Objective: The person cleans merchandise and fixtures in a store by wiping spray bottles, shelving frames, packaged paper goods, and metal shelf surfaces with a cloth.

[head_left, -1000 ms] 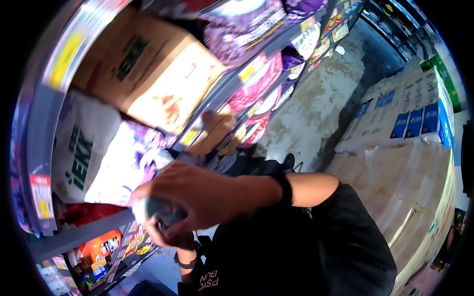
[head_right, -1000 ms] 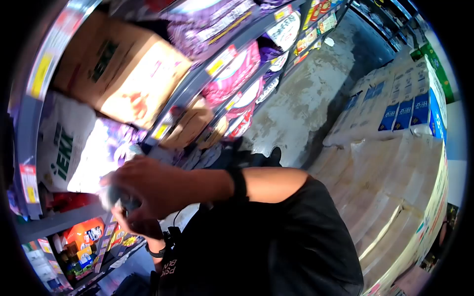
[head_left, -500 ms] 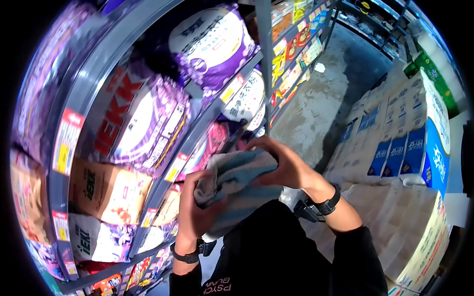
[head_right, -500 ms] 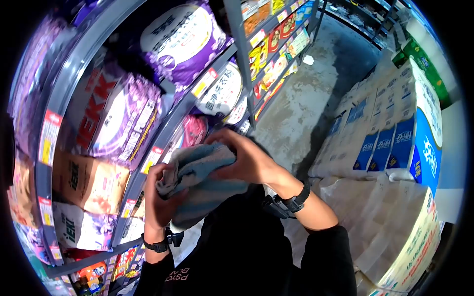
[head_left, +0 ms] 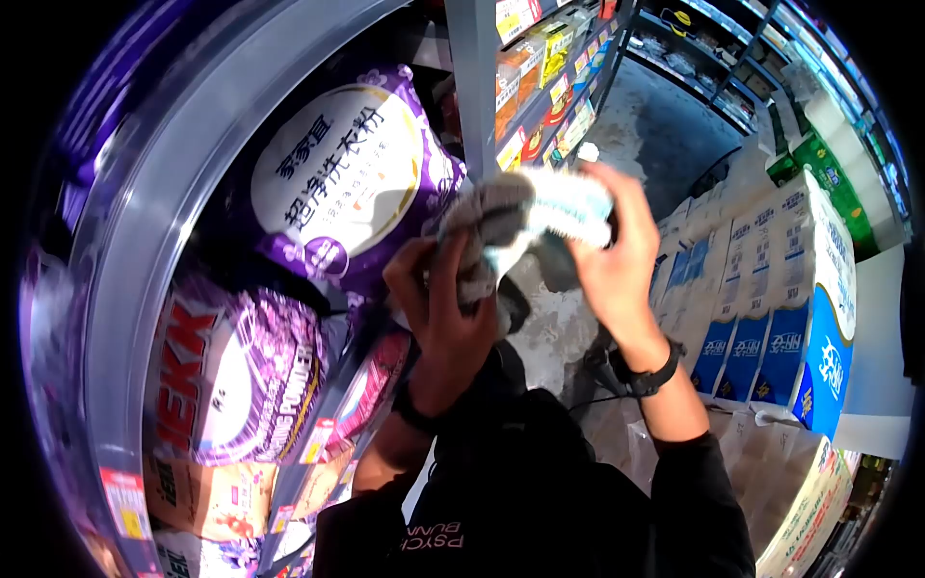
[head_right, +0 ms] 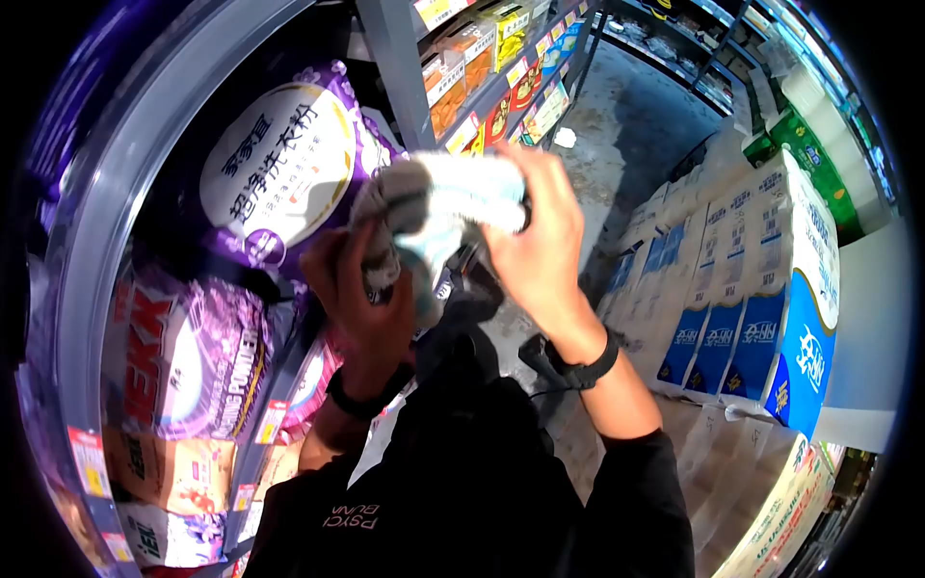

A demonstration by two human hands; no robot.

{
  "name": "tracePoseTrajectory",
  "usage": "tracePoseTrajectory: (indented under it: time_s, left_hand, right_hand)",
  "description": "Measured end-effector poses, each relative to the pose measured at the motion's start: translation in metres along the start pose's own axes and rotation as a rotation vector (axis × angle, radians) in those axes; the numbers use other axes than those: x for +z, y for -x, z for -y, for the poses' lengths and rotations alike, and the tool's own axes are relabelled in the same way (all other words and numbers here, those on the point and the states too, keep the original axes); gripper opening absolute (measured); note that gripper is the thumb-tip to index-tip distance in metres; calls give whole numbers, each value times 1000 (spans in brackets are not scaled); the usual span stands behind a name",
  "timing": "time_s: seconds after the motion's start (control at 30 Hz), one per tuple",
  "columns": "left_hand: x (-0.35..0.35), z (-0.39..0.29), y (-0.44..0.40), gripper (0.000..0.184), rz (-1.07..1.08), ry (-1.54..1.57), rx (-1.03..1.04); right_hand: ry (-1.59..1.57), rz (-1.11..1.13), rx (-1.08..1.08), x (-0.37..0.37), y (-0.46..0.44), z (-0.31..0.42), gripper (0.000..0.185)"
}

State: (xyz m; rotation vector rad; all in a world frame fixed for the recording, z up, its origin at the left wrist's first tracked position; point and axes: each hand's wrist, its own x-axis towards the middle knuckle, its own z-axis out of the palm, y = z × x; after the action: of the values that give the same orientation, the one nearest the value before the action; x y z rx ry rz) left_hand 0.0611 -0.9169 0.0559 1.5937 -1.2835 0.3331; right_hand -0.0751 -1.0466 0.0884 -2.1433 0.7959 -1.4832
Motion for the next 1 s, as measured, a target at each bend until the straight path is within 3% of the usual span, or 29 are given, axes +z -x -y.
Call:
tracePoseTrajectory:
  time_s: [0.07,0.17,0.23,0.3,0.37,0.47,0.57,0.6,0.63,0.7,0.8,0.83,0.87,0.9,1.0]
  left_hand:
    - [30,5,-37,66,-179,-15,161]
    - [58,2,-95,64,-142,-313,157]
    - [90,22,-112,68,-198,-225,71]
    - [113,31,-108,68,-192,-275,51]
    - [132,41,-91,67,-164,-70,-90]
    - [152,52,-54,65,-67,-177,-166]
    - [164,42,-44,68,-104,-40,-325]
    - [163,40,-48,71,-89,-186,-295]
    - [164,33,-58,64,-107,-213,-371]
    - [166,26,-73,57,-219,-264,-406]
    - [178,30,-103,52,-530,114,-435]
    - [181,31,-104,49,-538,190,-422]
    - [185,35,-98,45,-522,49,-392]
    - [182,36,-87,45,-362,64,-407]
    - [210,35,-26,45,-353,-51,-532]
  right_hand:
    - [-114,-155,-65,17,-42,-14,60]
    - [68,-218,-191,48,-101,-26,59]
    - [107,-188,-117,78,-114,-49,55]
    - [48,-74,-145,109,-103,-70,56]
    - [-431,23,-125,131,-76,-104,58]
    - [-374,219,39,126,-58,-125,56]
    - [-413,402,-27,120,-46,-154,52]
    - [-427,481,-3,115,-52,-158,49]
    - [-465,513,-6,117,-65,-155,49]
    - [-612,376,-235,120,-98,-141,49]
    - [-743,365,-259,126,-121,-126,43]
    - [-766,405,-244,129,-118,-129,42]
    - [-811,531,-121,126,-110,-136,38]
    - [-875,546,-103,129,-96,-146,41]
    - [-890,610,-120,117,-65,-172,40]
